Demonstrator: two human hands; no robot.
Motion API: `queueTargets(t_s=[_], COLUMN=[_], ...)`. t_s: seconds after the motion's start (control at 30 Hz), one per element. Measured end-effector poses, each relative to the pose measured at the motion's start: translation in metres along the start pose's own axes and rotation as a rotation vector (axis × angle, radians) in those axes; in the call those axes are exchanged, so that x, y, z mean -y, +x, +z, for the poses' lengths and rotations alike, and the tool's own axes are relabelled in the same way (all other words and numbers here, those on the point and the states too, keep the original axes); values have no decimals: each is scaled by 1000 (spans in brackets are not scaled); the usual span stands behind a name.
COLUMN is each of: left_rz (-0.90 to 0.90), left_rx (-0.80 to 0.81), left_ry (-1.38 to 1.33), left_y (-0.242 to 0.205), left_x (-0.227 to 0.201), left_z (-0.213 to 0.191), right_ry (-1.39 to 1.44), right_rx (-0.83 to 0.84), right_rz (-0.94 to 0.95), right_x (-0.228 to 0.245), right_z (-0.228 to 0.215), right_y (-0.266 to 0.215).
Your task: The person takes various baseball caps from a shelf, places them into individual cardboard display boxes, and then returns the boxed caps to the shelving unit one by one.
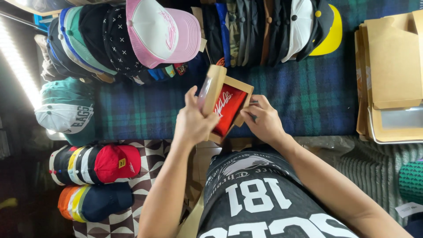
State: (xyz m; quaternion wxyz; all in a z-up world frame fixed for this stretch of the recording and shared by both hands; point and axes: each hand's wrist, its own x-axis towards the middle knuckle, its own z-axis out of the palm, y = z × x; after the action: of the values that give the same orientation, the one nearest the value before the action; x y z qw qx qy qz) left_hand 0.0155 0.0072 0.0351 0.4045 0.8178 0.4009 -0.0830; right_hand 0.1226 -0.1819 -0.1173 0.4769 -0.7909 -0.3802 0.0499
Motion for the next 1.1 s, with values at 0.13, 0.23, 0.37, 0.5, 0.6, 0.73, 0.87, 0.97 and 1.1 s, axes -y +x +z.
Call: queueTargets(t_s=[0.13,0.23,0.37,0.5,0.6,0.73,0.87,0.97,1.1], left_rz=[59,55,271,8,2,-66,67,-48,-502], left_rx=[135,527,335,-100,340,430,313,87,-193], left_ry=[-341,-947,-1089,-791,-1209,-1302,-1459,-1444,-1473], left_y=[11,5,17,16,12,15,14,4,-29], left_x=[37,47,97,128,162,175,180,227,298], left_z=[-16,-3,49,76,104,112,90,71,40], right_ry=[-187,-374,-170,314,675,790,751,742,846], right_rx=[6,272,251,80,68,38,-36,-192,-444], right_rz=[81,372,683,873,943,988,1061,1039,927], right_x=[12,16,-58,-89,-47,-8,34,-22,-148], right_z=[-17,-33,-21,-10,-41,-46,-81,-90,-98], right_y=[-5,-3,-30,-48,-39,-21,-6,-22,-34])
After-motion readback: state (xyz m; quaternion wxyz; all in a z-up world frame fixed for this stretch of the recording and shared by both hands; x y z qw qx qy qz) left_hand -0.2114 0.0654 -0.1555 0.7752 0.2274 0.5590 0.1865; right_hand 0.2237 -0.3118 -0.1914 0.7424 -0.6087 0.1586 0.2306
